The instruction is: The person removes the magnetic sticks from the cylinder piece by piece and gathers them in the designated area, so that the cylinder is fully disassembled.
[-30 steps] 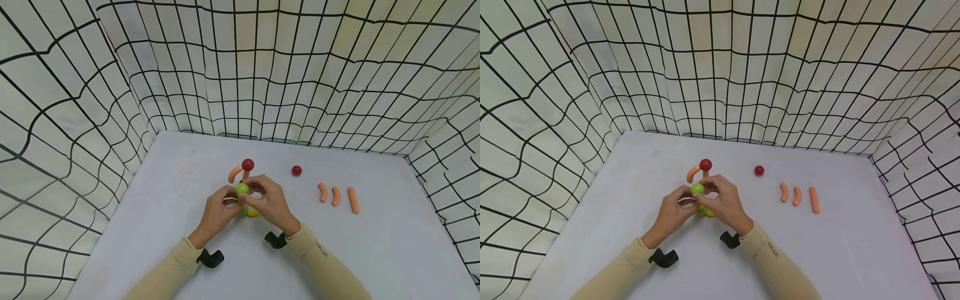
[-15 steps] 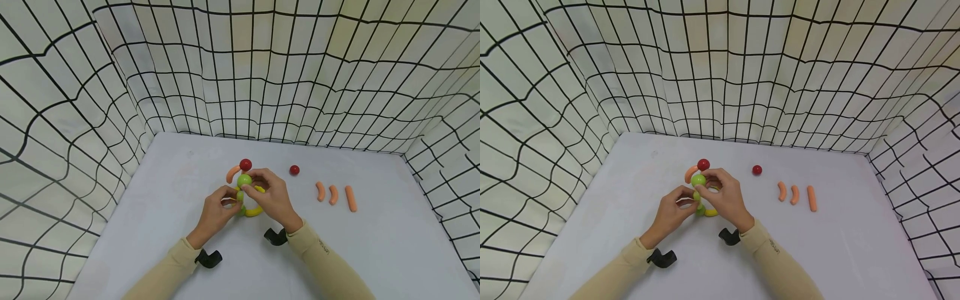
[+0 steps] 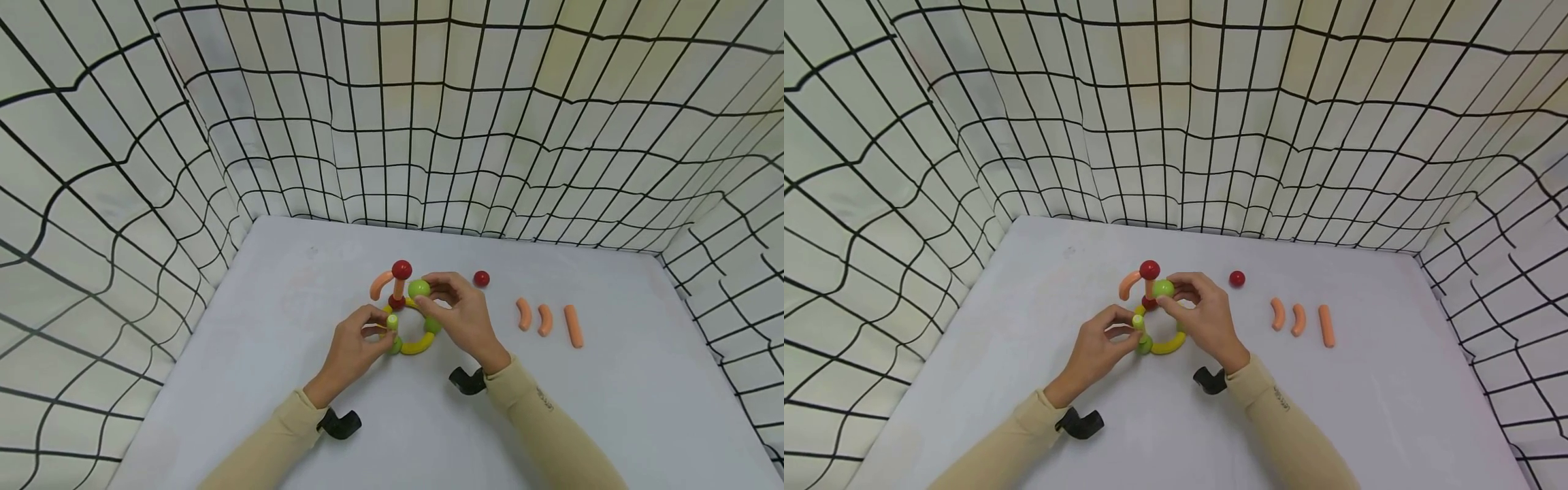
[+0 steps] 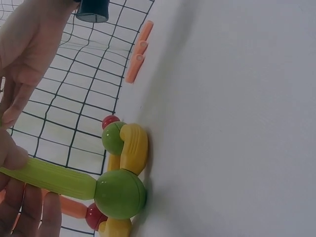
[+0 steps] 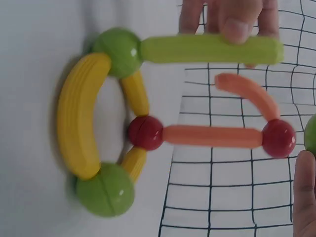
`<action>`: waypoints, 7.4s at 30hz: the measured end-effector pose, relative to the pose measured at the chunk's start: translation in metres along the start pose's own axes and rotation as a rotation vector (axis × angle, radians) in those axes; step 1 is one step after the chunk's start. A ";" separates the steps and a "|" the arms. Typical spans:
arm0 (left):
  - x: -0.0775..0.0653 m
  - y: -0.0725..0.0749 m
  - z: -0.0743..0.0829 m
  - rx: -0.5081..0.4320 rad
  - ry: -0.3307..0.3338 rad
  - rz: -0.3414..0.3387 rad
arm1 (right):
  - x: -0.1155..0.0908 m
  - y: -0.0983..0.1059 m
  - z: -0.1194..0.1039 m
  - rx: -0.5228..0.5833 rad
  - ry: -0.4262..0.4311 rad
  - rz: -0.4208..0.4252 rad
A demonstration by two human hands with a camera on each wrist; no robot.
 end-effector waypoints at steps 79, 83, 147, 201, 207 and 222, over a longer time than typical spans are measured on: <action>-0.006 0.000 0.004 0.044 -0.074 0.007 | 0.045 0.140 0.134 -0.564 -0.465 -0.237; -0.007 -0.001 0.004 0.042 -0.068 0.002 | 0.045 0.140 0.132 -0.572 -0.456 -0.237; -0.002 0.001 0.003 0.064 -0.069 0.023 | -0.004 -0.006 0.004 -0.238 0.012 -0.279; -0.002 -0.013 -0.042 0.268 0.017 -0.229 | -0.009 -0.047 0.017 -0.195 -0.012 -0.321; -0.001 -0.013 -0.042 0.262 0.033 -0.227 | -0.009 -0.048 0.027 -0.187 -0.055 -0.323; 0.001 -0.012 -0.038 0.267 0.040 -0.227 | -0.010 -0.047 0.033 -0.184 -0.073 -0.282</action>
Point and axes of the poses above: each hand's wrist, its own x-axis towards the middle knuckle, its own y-axis out of the back of the hand, z = x × y, the point moved 8 cm from there along x, towards the middle knuckle, and after that the axes turned 9 degrees about x, right-handed, at the moved point
